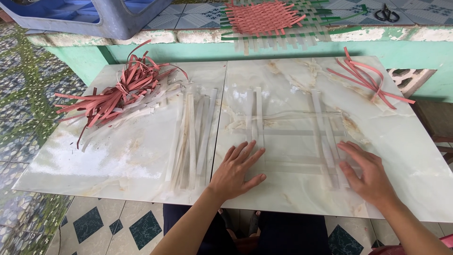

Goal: Arranging and aligning plastic strips on a table to prepare the base for weaving a mat

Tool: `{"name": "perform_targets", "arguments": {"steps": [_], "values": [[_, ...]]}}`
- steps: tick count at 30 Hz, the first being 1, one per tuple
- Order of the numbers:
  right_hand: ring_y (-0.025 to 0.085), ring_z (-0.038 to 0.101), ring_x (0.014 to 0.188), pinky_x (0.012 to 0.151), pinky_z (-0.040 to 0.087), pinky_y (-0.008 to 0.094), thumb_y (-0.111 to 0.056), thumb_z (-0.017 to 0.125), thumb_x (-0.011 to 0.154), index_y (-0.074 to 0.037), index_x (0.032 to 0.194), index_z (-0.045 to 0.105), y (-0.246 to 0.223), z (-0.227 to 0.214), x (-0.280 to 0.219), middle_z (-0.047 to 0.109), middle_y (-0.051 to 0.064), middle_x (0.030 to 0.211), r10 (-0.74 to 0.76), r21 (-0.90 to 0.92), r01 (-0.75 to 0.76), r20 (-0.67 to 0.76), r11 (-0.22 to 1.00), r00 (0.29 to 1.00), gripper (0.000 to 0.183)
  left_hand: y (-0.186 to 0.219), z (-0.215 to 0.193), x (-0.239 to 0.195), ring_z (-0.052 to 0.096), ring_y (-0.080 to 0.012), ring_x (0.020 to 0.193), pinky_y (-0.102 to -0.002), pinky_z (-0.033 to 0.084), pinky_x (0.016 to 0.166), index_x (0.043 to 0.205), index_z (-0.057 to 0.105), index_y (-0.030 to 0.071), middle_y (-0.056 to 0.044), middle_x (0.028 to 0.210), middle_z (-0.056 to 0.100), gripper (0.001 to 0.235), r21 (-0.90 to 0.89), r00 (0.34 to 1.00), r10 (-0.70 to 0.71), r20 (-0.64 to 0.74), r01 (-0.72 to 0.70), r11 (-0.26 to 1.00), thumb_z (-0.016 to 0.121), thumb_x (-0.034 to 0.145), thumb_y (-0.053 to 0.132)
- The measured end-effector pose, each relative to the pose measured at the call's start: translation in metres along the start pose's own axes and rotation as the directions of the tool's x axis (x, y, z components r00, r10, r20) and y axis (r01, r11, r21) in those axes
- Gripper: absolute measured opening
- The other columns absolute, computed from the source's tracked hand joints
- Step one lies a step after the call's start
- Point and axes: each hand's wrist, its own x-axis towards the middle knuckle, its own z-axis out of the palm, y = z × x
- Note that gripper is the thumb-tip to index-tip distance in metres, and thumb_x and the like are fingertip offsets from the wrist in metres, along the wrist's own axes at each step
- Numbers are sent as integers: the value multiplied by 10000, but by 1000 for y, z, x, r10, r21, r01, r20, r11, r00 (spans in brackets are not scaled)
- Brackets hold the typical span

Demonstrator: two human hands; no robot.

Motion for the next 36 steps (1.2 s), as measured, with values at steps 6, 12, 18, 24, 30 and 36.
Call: {"name": "perform_targets", "arguments": {"steps": [6, 12, 18, 24, 30, 36], "values": [[251, 615, 1189, 1028, 456, 371, -317, 513, 904, -62, 1233, 644, -8, -5, 1, 664, 114, 1262, 73, 38, -74, 37, 997, 997, 436, 2, 0, -3, 498, -301, 1287, -564, 304, 1083, 1478, 351, 148, -122, 1445, 511, 674, -7, 997, -3, -72, 3, 1000, 474, 943, 539], [221, 531, 1293, 1124, 325, 337, -367, 287, 1047, -18, 1202, 649, -31, -16, 4, 691, 105, 1192, 352, 179, -343, -16, 922, 936, 526, 1, -5, -2, 516, -289, 1243, -571, 226, 1120, 1499, 246, 48, -128, 1430, 519, 773, -17, 994, -58, -96, 56, 998, 435, 950, 558], [165, 401, 535, 562, 384, 285, -287, 517, 1062, -113, 1207, 642, -21, -13, 35, 723, 29, 977, 608, 140, -593, -131, 793, 783, 258, 3, 3, 46, 501, -276, 1268, -518, 271, 1124, 1344, 483, 38, -129, 1339, 582, 539, -121, 953, -272, -137, 256, 959, 473, 970, 425], [342, 565, 1141, 1054, 390, 419, -192, 628, 893, 6, 1249, 578, 12, 50, 91, 625, 173, 1218, -47, -164, 13, -201, 986, 978, 410, -14, 67, 102, 402, -375, 1331, -636, 314, 1030, 1333, 447, 36, -167, 1421, 479, 606, 223, 964, -169, -207, 214, 951, 438, 962, 515], [332, 439, 1334, 1088, 326, 474, -407, 609, 821, -26, 1415, 402, 0, 73, 88, 478, 160, 1447, 119, -351, -158, -131, 923, 984, 735, -9, 57, 97, 374, -445, 1316, -645, 278, 1026, 1426, 407, 67, -176, 1473, 416, 655, 131, 918, -302, -257, 343, 930, 502, 938, 494], [366, 333, 1384, 1126, 225, 509, -506, 585, 788, -1, 1470, 295, -13, 72, 93, 403, 209, 1472, 308, -308, -315, -71, 898, 949, 896, -8, 50, 97, 466, -319, 1212, -626, 294, 1009, 1461, 325, 21, -120, 1367, 497, 773, 131, 859, -415, -298, 468, 874, 568, 889, 480]]}}
